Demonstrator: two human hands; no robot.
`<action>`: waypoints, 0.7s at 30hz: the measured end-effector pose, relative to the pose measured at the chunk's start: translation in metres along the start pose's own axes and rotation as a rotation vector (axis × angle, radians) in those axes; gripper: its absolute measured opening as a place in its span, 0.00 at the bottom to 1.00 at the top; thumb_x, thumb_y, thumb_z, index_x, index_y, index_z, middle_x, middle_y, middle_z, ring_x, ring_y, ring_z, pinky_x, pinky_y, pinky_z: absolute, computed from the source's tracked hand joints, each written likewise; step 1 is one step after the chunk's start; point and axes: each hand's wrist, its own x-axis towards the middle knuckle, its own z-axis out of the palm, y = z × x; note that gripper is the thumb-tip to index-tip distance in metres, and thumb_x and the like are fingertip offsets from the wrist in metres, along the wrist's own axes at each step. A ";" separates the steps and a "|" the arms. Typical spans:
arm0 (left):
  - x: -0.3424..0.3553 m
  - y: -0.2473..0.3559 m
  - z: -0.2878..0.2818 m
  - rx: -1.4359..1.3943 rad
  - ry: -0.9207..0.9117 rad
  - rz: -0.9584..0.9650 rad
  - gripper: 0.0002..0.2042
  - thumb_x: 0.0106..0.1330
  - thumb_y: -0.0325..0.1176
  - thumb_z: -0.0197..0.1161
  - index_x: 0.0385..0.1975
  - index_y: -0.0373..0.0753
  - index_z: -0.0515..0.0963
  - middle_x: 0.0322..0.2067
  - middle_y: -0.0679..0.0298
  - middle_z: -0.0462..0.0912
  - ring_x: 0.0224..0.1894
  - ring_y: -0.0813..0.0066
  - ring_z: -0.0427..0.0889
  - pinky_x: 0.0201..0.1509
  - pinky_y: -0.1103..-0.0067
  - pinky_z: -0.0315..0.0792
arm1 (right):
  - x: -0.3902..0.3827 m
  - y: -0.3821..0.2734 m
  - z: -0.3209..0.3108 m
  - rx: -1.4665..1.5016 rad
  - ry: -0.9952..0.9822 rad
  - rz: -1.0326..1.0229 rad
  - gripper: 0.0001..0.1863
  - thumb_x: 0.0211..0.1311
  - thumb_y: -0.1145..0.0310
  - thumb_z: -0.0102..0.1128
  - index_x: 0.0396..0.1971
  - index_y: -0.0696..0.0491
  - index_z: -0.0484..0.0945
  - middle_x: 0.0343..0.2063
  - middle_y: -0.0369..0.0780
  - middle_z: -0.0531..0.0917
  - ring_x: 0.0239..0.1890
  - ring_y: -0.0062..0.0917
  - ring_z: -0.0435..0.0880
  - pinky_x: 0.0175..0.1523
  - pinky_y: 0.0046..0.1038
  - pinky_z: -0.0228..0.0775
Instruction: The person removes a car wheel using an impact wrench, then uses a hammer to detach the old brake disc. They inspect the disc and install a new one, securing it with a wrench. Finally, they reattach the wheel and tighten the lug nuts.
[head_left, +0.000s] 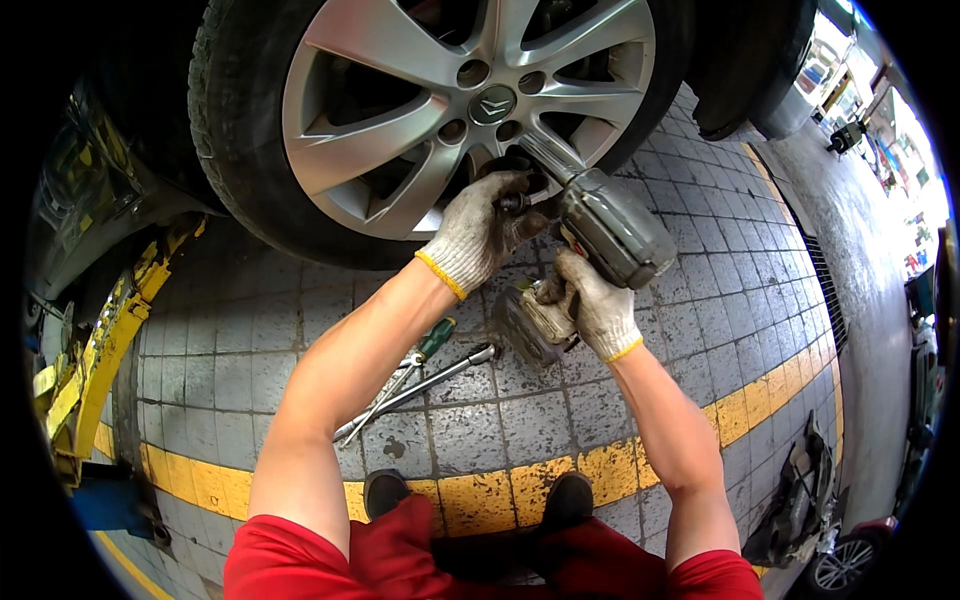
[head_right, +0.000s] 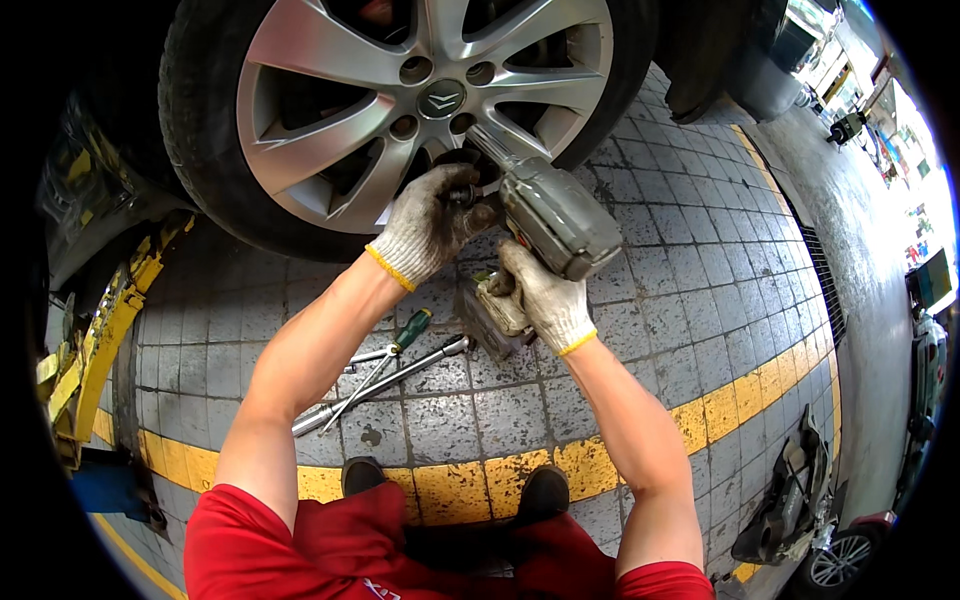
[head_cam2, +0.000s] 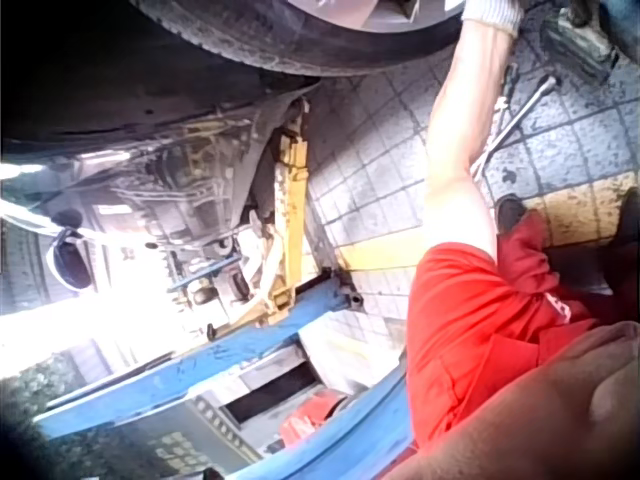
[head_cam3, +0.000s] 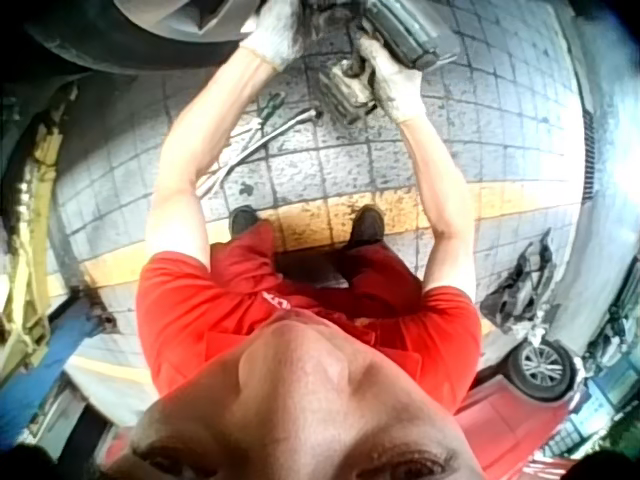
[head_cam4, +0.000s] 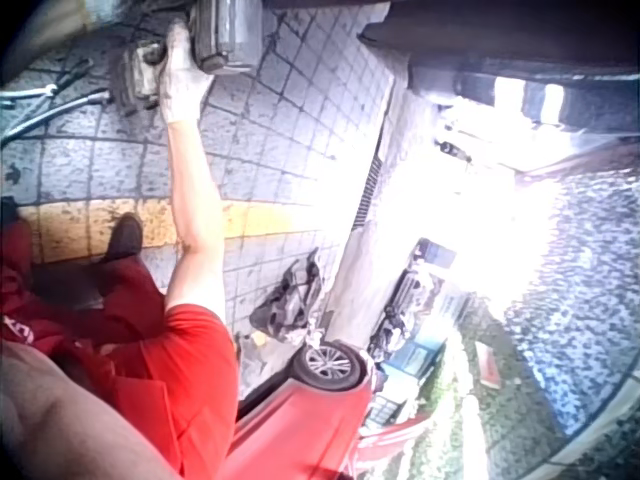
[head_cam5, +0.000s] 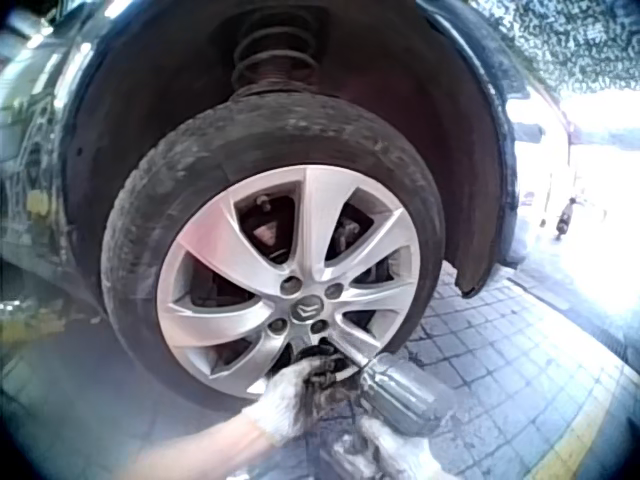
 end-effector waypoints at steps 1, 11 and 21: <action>0.001 0.000 -0.006 -0.001 0.013 -0.019 0.14 0.82 0.36 0.52 0.58 0.33 0.73 0.47 0.53 0.81 0.46 0.60 0.89 0.39 0.75 0.88 | 0.003 0.003 0.007 0.002 -0.002 -0.007 0.17 0.67 0.71 0.73 0.53 0.59 0.82 0.39 0.38 0.85 0.35 0.19 0.84 0.35 0.25 0.82; 0.006 0.005 0.000 0.233 0.205 -0.013 0.22 0.76 0.52 0.67 0.55 0.39 0.80 0.45 0.65 0.83 0.47 0.74 0.82 0.49 0.75 0.79 | 0.050 0.053 0.020 -0.316 -0.015 -0.274 0.17 0.67 0.72 0.72 0.54 0.57 0.83 0.48 0.38 0.88 0.48 0.24 0.86 0.54 0.30 0.82; 0.011 0.012 0.015 0.262 0.234 0.044 0.21 0.75 0.55 0.66 0.45 0.40 0.80 0.31 0.70 0.81 0.25 0.78 0.77 0.25 0.80 0.72 | 0.077 0.080 -0.007 -0.777 -0.059 -0.594 0.18 0.65 0.66 0.74 0.52 0.53 0.85 0.45 0.40 0.90 0.45 0.32 0.89 0.51 0.37 0.82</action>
